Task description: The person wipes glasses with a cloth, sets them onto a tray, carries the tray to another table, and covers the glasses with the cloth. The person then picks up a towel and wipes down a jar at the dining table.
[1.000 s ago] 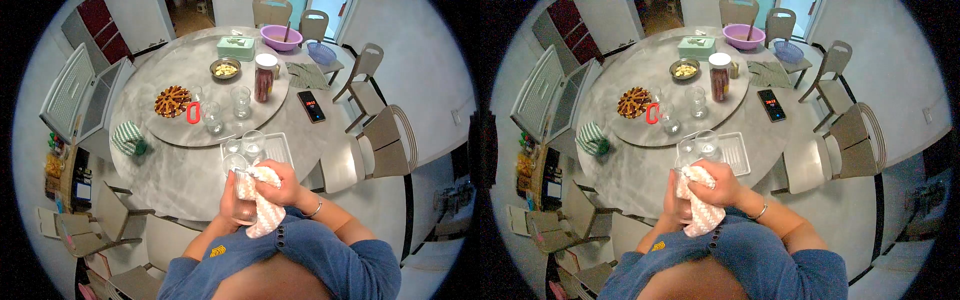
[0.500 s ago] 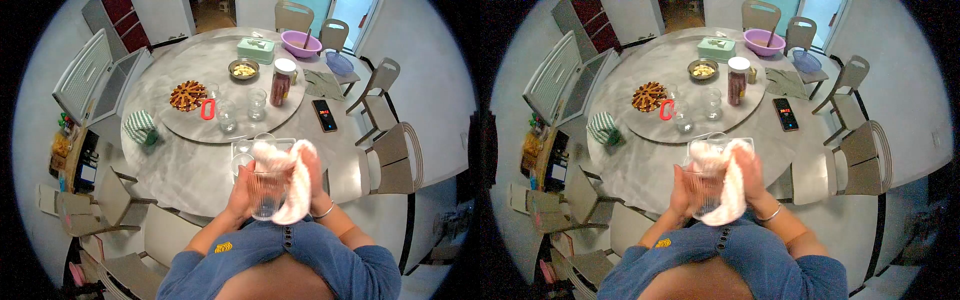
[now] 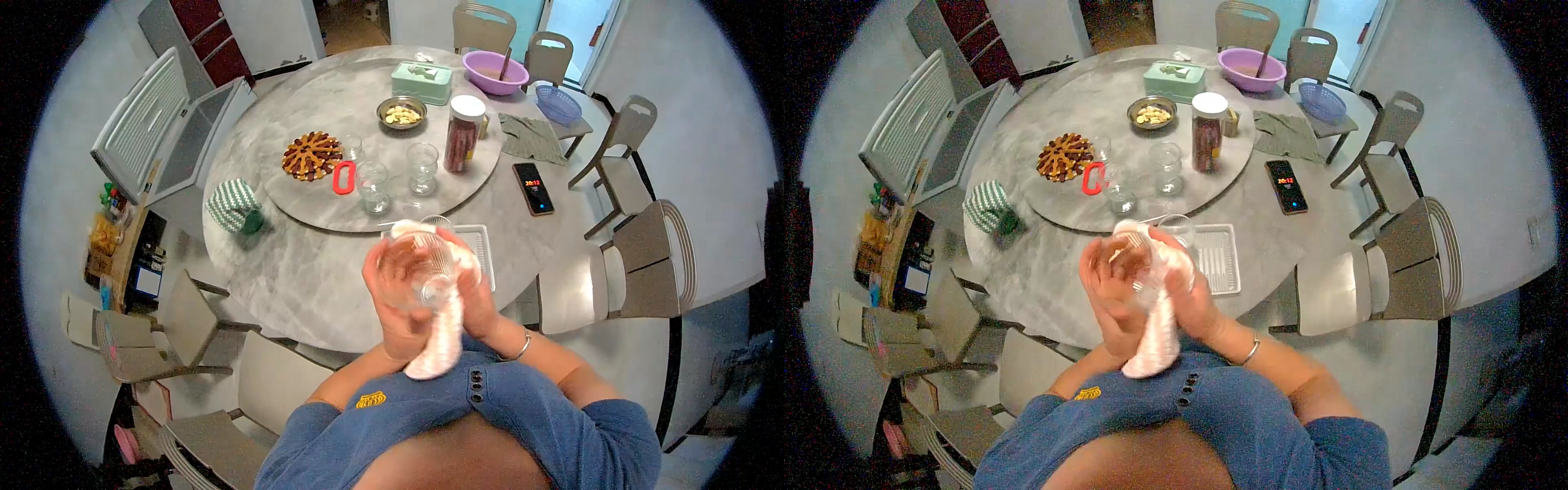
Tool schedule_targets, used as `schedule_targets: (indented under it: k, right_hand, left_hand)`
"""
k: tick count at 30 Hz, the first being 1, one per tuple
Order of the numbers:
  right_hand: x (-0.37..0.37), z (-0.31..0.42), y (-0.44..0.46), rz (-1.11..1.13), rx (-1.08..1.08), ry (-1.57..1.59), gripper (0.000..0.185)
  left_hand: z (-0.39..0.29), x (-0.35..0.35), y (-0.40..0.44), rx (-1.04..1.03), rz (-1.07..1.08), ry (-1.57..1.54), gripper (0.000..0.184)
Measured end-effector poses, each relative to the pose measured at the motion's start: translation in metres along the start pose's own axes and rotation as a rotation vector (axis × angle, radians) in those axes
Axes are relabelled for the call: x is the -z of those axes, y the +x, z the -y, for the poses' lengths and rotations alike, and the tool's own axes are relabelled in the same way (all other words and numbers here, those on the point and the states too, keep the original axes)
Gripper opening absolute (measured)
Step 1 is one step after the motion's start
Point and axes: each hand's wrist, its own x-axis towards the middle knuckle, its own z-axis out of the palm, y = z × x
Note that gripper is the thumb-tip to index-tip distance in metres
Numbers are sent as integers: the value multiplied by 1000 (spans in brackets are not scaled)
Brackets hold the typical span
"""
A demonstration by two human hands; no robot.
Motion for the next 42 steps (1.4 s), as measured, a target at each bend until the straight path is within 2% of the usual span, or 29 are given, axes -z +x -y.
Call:
schedule_targets:
  k: [1,2,3,5,7,11,13,14,16,17,18,19,20,22,23,24,26,27,28,30,31,32,34,35,36,38,39,40,42]
  right_hand:
    - [4,-2,-1,-39,-256,410,54]
    - [6,-2,-3,-78,-513,820,51]
    - [3,18,-3,-120,-741,1077,41]
    - [9,21,-12,-19,-841,1129,40]
    - [17,16,-20,43,-873,1066,39]
    - [31,1,-28,43,-840,760,38]
    - [40,-11,-27,19,-781,397,38]
    - [47,-16,-26,-23,-737,152,38]
    - [54,-5,-23,-213,-605,-205,41]
    - [52,10,-21,-236,-437,-5,43]
    - [45,34,-16,-257,-271,194,45]
    - [42,42,-14,-195,-126,-49,46]
    - [49,36,-11,39,152,-346,40]
    - [45,31,-17,377,402,-821,36]
    - [43,27,-21,347,377,-666,31]
    - [42,24,-24,343,378,-674,31]
    - [42,20,-27,321,376,-559,30]
    - [44,20,-29,361,355,-576,29]
    - [44,20,-29,359,353,-575,29]
    - [41,20,-26,302,406,-442,29]
    - [40,21,-25,276,385,-394,29]
    - [39,22,-27,280,384,-396,29]
    - [38,23,-31,202,247,-435,26]
    - [39,20,-35,169,155,-368,20]
    - [41,20,-38,173,153,-365,20]
    - [47,21,-44,10,-89,-424,15]
    - [53,20,-41,31,38,-549,14]
    - [54,20,-42,36,32,-547,14]
    - [54,19,-43,27,27,-611,13]
  left_hand:
    - [8,4,-5,-86,39,90,100]
    - [9,3,-10,-132,99,91,100]
    - [13,8,-11,-184,164,186,100]
    - [16,19,-11,-235,226,280,100]
    - [12,24,-6,-238,414,594,98]
    - [9,28,-6,-78,438,624,104]
    - [12,29,-9,-203,482,565,103]
    - [10,29,-9,-202,478,566,103]
    - [3,30,-8,-287,468,839,102]
    - [4,33,-7,-288,460,837,102]
    - [8,38,-8,-131,447,833,103]
    - [11,41,-9,26,436,826,105]
    - [13,41,-11,28,440,826,105]
    - [17,38,-17,83,494,705,96]
    - [17,38,-20,227,537,530,92]
    - [18,36,-21,224,543,524,92]
    - [18,32,-26,572,472,77,91]
    - [18,34,-27,588,511,29,80]
    - [24,38,-27,591,512,29,80]
    - [32,42,-22,732,467,-172,69]
    - [19,37,-22,947,537,-569,65]
    - [20,37,-22,944,535,-572,65]
    - [23,37,-21,1074,567,-717,77]
    - [26,37,-23,1106,561,-737,71]
    - [28,37,-26,1104,555,-738,71]
    - [31,37,-33,1102,460,-319,64]
    - [20,35,-31,1004,521,-140,62]
    - [25,37,-35,1007,513,-144,62]
    - [38,38,-42,692,696,117,58]
